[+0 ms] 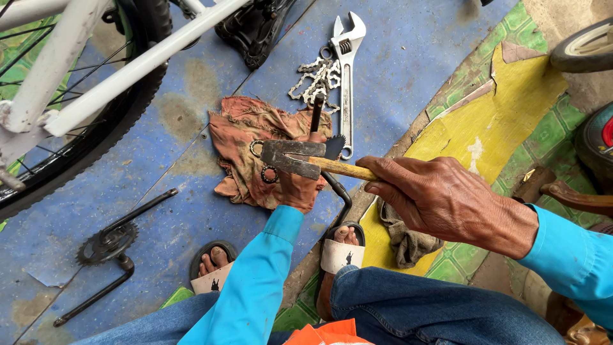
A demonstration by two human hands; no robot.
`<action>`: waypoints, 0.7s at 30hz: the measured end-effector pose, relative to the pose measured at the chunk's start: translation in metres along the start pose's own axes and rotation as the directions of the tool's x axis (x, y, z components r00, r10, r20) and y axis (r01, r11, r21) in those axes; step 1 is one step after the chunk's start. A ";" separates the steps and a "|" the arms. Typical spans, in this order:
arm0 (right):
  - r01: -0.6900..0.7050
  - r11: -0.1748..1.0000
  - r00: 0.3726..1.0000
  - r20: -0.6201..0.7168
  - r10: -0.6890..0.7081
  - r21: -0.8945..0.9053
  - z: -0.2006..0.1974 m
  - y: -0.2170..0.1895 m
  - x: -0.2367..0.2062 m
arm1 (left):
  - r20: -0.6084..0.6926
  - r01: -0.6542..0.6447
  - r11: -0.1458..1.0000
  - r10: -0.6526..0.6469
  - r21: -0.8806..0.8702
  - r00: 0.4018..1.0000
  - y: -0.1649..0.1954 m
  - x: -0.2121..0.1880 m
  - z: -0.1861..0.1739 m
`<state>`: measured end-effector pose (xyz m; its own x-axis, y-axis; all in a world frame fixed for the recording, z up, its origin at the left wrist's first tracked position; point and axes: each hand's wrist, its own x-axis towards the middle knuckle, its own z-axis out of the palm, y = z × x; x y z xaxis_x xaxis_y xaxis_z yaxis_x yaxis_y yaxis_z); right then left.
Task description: The person sits on the floor beside a bicycle and disassembles the crank assembly by hand, separating the chainring from the crank arm and handling washers and bolts. They then use a hammer to tap the crank arm while holding the chainring, working the parts apart over a rag.
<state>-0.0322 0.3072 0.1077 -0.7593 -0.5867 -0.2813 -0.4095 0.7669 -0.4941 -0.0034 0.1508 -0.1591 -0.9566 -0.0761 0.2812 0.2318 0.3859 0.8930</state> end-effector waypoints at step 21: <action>-0.013 0.998 1.000 0.006 0.013 0.056 0.011 0.007 -0.008 | 0.082 -0.070 0.991 0.080 -0.112 0.993 0.013 0.002 -0.014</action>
<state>-0.0232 0.3148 0.0969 -0.7616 -0.5784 -0.2922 -0.3708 0.7588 -0.5355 -0.0002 0.1429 -0.1417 -0.9464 0.0304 0.3216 0.3166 0.2851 0.9047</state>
